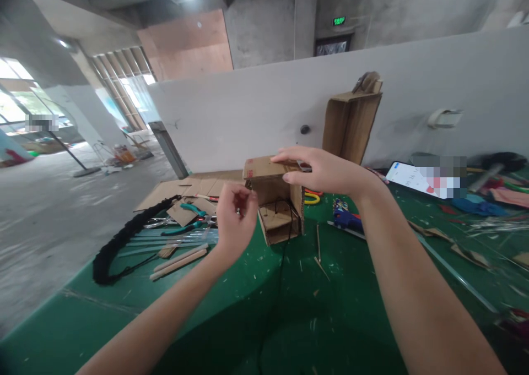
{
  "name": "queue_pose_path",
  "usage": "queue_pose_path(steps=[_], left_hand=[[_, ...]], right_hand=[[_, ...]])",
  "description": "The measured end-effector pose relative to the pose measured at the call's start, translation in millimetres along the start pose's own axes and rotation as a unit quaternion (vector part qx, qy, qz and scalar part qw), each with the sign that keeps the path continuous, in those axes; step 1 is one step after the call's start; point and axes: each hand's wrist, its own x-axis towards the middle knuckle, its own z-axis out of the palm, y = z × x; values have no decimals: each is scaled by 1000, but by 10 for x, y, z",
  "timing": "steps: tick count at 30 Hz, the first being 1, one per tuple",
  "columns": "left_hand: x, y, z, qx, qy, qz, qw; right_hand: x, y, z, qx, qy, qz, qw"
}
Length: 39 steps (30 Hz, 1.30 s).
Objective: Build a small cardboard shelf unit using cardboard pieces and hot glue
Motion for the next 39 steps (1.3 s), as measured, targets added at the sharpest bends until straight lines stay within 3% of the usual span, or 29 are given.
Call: queue_pose_path(steps=[4,9,11,17,22,30,33,39], left_hand=[[-40,160,164,-42,-120,-25,992],[142,244,370,-59,-154,-66,984],[205,218,445,-72,-144,-95,982],[211,85,697,-205,-46,-207,956],[179,89,782,-225,-87,-230,943],[219,162,743,-242,-83,-201,946],[223,102,728,-228,-89,-204,948],[305,34,681,-260,-93,-268,923]], right_hand=[[8,15,-8,1,4,-5,1000],[13,22,-7,12,1,10,1000],[17,28,-3,20,2,5,1000],[25,59,1,34,-3,0,999],[41,97,13,51,11,-9,999],[53,167,34,141,-12,-8,990],[41,175,19,115,-22,-6,993],[80,130,88,26,6,14,1000]])
